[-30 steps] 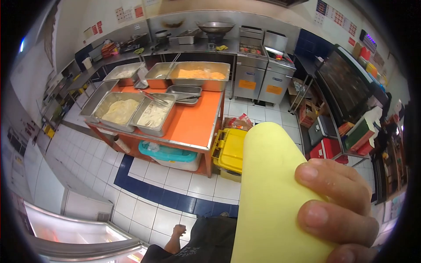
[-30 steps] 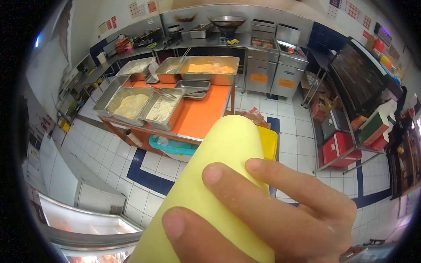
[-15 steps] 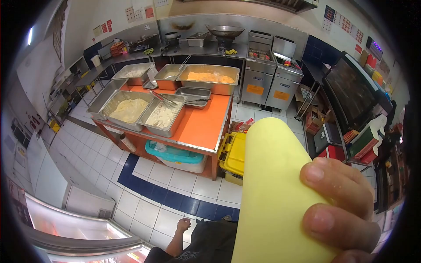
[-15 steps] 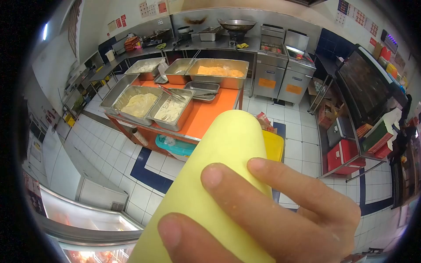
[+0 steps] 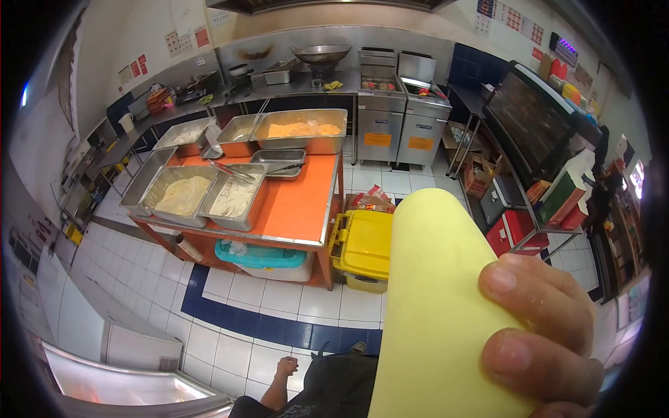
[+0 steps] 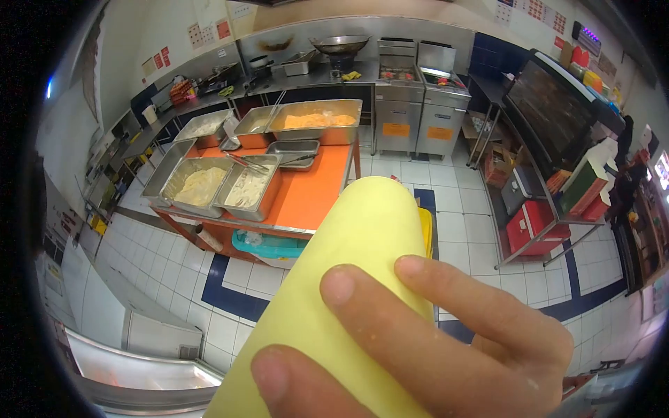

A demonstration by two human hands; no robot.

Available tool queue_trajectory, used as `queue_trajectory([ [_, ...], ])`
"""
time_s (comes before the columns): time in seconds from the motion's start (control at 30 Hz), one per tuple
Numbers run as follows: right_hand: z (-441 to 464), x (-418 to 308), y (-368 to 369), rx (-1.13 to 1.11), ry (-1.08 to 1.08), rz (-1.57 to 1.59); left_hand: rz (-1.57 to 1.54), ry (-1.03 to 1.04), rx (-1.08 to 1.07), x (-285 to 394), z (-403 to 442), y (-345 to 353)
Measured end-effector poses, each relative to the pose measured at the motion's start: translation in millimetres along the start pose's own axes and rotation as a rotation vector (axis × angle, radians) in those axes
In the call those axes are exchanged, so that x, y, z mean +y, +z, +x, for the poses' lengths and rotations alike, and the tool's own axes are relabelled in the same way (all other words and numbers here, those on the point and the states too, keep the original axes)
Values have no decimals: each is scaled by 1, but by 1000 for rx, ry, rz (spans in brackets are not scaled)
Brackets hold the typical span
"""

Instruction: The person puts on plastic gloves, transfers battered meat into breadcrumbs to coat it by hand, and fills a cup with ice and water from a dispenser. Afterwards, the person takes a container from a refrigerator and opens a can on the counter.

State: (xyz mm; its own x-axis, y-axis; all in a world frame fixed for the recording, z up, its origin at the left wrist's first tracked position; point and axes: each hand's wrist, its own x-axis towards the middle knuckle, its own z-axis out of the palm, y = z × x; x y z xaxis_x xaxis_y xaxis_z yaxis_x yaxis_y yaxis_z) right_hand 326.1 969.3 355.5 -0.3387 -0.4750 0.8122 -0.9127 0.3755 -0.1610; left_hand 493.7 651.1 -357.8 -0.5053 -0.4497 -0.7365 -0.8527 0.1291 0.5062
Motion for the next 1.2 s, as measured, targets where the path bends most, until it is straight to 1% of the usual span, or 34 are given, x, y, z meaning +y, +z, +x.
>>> queue_trajectory([
  [0.13, -13, 6, -13, 30, 32, -18, 77, 0, -12, 12, -7, 2],
  [0.2, -23, 8, -24, 43, 54, -34, 109, 19, -51, 27, -9, 2],
  [0.3, -38, 10, -45, 72, 88, -71, 130, 79, -71, 23, 19, 16],
  [0.4, -57, 10, -73, 104, 128, -129, 213, 145, -77, 57, 8, 27],
  [0.43, -66, 10, -84, 115, 144, -153, 372, 164, -158, 68, 14, 31],
  [0.47, -73, 10, -95, 126, 160, -178, 407, 185, -180, 75, 14, 39],
  [0.53, -90, 5, -121, 150, 202, -242, 407, 238, -156, 92, 6, 55],
  [0.6, -112, -1, -149, 181, 251, -313, 504, 271, -171, 117, -8, 75],
  [0.67, -138, -10, -180, 213, 312, -401, 605, 307, -190, 141, -21, 104],
  [0.73, -166, -24, -211, 243, 370, -493, 520, 309, -323, 143, -10, 137],
  [0.87, -218, -57, -269, 302, 479, -673, 725, 366, -435, 180, -42, 225],
  [0.93, -243, -76, -296, 322, 531, -766, 761, 530, -505, 189, -55, 276],
  [1.07, -286, -113, -339, 362, 630, -929, 800, 664, -658, 197, -85, 373],
  [1.13, -303, -130, -356, 385, 680, -995, 787, 899, -815, 201, -94, 417],
  [1.2, -318, -143, -372, 410, 716, -1056, 858, 941, -864, 209, -113, 451],
])
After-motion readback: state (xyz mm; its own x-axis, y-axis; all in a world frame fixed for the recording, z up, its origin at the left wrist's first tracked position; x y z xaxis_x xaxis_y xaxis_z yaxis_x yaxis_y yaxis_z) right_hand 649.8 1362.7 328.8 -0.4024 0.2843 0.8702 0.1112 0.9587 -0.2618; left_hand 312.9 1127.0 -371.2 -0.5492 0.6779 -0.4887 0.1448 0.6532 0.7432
